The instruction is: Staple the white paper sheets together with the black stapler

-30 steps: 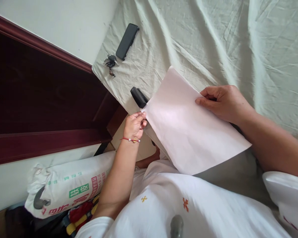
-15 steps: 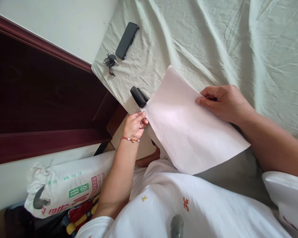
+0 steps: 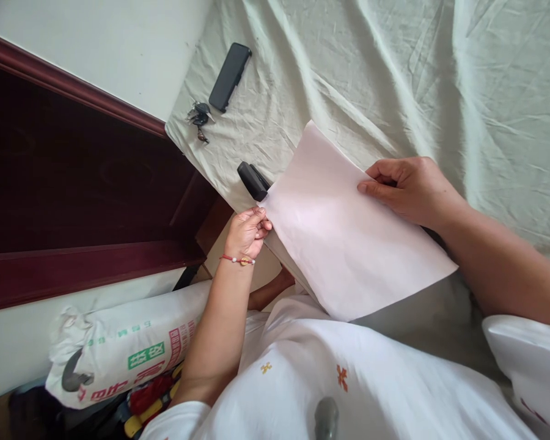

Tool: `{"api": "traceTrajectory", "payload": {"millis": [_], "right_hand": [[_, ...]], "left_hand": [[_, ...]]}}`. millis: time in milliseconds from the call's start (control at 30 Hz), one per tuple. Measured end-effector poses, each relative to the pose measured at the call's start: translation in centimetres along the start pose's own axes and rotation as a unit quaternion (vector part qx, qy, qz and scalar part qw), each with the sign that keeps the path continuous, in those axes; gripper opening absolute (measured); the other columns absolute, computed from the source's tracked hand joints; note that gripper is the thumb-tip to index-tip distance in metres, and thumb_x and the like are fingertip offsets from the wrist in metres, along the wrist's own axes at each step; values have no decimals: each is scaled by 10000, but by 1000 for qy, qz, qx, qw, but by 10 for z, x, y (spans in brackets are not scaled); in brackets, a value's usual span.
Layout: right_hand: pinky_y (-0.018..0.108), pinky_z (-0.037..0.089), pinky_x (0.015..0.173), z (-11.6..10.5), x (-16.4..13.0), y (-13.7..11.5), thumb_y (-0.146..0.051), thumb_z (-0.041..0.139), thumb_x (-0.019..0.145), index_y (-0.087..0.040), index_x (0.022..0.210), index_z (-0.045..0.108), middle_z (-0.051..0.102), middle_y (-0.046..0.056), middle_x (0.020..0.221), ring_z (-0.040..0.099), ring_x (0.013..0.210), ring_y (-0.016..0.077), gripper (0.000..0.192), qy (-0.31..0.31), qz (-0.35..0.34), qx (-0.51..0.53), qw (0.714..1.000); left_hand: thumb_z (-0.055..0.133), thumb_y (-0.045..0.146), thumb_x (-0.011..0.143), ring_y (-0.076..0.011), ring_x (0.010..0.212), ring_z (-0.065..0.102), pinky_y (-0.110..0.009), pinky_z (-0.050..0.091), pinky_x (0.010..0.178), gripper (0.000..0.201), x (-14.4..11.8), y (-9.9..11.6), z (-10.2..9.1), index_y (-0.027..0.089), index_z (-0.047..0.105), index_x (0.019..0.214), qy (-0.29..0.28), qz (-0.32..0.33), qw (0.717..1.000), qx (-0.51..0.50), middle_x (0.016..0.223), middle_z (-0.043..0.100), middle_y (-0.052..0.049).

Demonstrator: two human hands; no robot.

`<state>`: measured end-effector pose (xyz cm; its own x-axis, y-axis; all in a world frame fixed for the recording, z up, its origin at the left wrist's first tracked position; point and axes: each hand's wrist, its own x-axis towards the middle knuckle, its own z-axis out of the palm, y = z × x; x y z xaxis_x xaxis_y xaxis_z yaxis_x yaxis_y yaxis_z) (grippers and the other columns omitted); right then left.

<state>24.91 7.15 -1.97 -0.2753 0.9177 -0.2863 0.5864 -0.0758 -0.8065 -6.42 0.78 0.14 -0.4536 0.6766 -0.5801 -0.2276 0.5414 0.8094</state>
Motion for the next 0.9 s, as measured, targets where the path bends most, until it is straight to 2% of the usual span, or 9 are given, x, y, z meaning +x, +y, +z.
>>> {"api": "traceTrajectory", "payload": {"millis": [167, 367, 500, 700, 900], "right_hand": [[282, 415, 579, -1, 0, -2, -600, 661, 799, -234, 901, 754, 717, -6, 724, 566, 620, 140, 391, 8, -1, -5, 1000], [284, 432, 603, 0, -1, -1, -602, 656, 807, -232, 930, 761, 736, 5, 760, 588, 653, 150, 404, 12, -9, 5, 1000], [281, 427, 599, 1, -1, -1, -608, 660, 803, -231, 923, 763, 726, 6, 741, 570, 639, 146, 408, 18, -18, 16, 1000], [269, 428, 590, 0, -3, -1, -582, 659, 812, -239, 936, 764, 701, -10, 700, 555, 604, 128, 379, 16, -9, 6, 1000], [269, 421, 559, -1, -3, 1, -589, 650, 817, -240, 947, 766, 697, -6, 682, 545, 575, 129, 389, 14, -7, -7, 1000]], "left_hand": [[727, 89, 777, -46, 394, 549, -133, 177, 354, 202, -1, 0, 1, 134, 552, 689, -1, 4, 1000, -6, 504, 531, 55], [863, 208, 709, -36, 372, 521, -146, 176, 343, 265, -3, -3, 4, 112, 616, 703, 9, 14, 1000, 8, 540, 558, 45], [873, 174, 678, -39, 369, 529, -146, 179, 342, 269, -2, -4, 4, 112, 611, 683, 15, 19, 1000, 14, 540, 552, 53], [821, 128, 724, -41, 365, 532, -143, 179, 344, 217, -1, -3, 3, 114, 610, 676, 6, 16, 1000, 10, 520, 537, 56], [844, 133, 712, -48, 377, 550, -147, 172, 342, 252, 0, 0, 3, 123, 595, 678, 1, 6, 1000, 19, 532, 533, 60]]}}
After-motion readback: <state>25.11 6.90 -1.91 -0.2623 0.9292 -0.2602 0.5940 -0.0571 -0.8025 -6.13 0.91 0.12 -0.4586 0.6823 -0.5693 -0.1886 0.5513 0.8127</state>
